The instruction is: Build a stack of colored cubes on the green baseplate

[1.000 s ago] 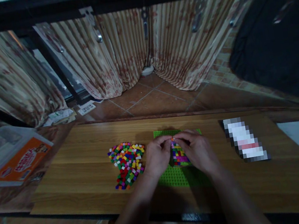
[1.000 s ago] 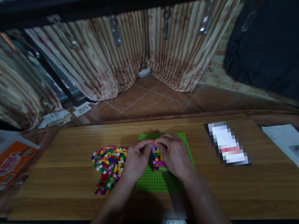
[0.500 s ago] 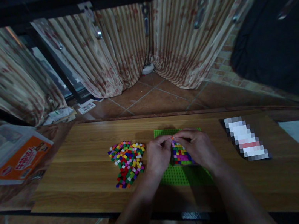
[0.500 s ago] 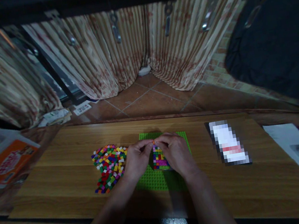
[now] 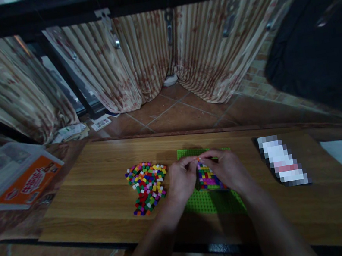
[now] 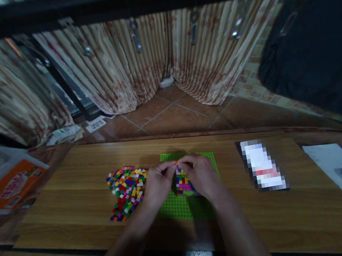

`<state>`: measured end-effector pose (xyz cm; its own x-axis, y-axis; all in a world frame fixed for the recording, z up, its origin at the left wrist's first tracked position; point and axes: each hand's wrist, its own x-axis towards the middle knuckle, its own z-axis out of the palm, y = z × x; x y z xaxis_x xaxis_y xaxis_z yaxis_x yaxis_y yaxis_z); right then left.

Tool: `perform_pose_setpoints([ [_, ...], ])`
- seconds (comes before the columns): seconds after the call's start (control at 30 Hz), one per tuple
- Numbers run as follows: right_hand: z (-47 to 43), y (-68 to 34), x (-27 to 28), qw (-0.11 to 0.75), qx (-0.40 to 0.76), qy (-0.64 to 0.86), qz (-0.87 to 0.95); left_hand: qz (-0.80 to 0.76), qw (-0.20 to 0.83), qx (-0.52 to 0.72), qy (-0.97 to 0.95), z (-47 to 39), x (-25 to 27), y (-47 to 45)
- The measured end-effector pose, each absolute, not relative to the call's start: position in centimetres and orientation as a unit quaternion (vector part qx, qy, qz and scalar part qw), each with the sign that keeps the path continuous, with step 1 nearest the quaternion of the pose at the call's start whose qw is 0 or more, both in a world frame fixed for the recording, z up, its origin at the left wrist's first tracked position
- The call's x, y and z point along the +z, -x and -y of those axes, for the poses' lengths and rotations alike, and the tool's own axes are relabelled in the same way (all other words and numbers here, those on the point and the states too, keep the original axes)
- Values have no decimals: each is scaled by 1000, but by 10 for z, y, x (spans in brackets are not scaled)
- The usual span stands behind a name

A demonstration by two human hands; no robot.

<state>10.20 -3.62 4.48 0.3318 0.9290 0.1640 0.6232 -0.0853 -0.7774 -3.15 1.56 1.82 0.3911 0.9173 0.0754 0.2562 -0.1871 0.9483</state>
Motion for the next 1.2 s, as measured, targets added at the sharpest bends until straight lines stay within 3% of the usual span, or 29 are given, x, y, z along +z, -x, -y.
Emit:
perform_pose_setpoints([
  [0.33,41,-100,43,405,185,704,553,-445,458,340,-690,-9,28,28],
  [0.73,44,-102,38,425,175,718,522,-398,564,374,-620,-18,12,17],
  [1.2,42,-100,36,412,154,723,533,-408,574,387,-595,-18,11,13],
])
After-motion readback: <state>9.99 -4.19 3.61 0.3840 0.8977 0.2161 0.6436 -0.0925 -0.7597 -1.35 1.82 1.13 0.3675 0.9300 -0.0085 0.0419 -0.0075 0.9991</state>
